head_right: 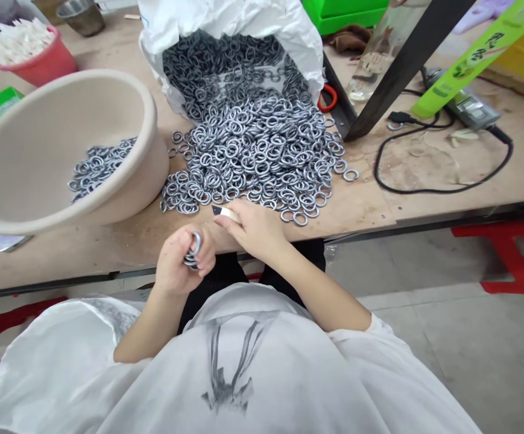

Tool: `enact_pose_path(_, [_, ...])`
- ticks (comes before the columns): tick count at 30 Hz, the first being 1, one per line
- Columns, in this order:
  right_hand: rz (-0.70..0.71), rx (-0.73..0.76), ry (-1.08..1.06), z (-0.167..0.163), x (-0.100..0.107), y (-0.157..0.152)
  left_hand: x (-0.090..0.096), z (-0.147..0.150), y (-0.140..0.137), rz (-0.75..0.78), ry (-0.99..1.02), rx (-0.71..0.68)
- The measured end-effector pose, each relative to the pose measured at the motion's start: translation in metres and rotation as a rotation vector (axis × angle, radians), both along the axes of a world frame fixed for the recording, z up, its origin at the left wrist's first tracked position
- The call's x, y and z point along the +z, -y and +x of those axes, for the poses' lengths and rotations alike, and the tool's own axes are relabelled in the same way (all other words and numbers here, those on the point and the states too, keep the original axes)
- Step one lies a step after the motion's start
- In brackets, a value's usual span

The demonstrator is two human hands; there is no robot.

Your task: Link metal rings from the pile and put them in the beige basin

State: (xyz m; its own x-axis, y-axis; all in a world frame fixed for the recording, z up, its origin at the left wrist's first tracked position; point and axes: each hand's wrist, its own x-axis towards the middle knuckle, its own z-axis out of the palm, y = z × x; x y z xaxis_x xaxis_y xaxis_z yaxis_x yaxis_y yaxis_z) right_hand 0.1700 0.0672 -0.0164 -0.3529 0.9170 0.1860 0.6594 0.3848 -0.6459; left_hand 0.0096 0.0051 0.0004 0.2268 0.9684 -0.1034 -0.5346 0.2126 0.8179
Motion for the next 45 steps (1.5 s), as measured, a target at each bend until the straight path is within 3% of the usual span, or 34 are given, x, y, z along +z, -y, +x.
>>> enact_pose_path(7, [-0.026, -0.036, 0.463, -0.026, 0.007, -0.011, 0.001, -0.025, -0.010, -0.119, -0.013, 0.198])
enact_pose_path(11, [-0.023, -0.111, 0.461, -0.025, 0.004, -0.012, -0.003, -0.029, -0.012, -0.148, -0.038, 0.280])
enact_pose_path(17, [-0.030, -0.111, 0.432, -0.020, 0.000, -0.008, -0.005, -0.032, -0.015, -0.162, -0.077, 0.247])
enact_pose_path(19, [-0.039, -0.088, 0.319, -0.018, -0.001, -0.008, -0.006, -0.032, -0.016, -0.165, -0.097, 0.223])
enact_pose_path(22, [-0.064, -0.032, -0.127, -0.018, -0.001, -0.007, -0.008, -0.028, -0.017, -0.160, -0.134, 0.194])
enact_pose_path(25, [-0.204, 0.001, -0.620, -0.021, 0.003, 0.001, -0.012, -0.018, -0.017, -0.126, -0.184, 0.157])
enact_pose_path(27, [-0.310, 0.001, -0.786, -0.026, 0.006, 0.011, -0.015, -0.009, -0.016, -0.094, -0.195, 0.141])
enact_pose_path(30, [-0.384, -0.014, -0.892, -0.032, 0.011, 0.024, -0.019, 0.001, -0.015, -0.048, -0.199, 0.146])
enact_pose_path(35, [-0.383, 0.000, -0.996, -0.031, 0.011, 0.034, -0.021, 0.007, -0.013, -0.008, -0.265, 0.145])
enact_pose_path(37, [-0.325, 0.009, -0.938, -0.028, 0.009, 0.034, -0.023, 0.007, -0.013, -0.012, -0.269, 0.162])
enact_pose_path(41, [-0.072, 0.013, -0.719, -0.021, 0.006, 0.029, -0.025, 0.004, -0.015, 0.010, -0.281, 0.161])
enact_pose_path(45, [-0.149, 0.082, -0.764, -0.013, 0.005, 0.021, -0.024, 0.002, -0.018, 0.045, -0.318, 0.140])
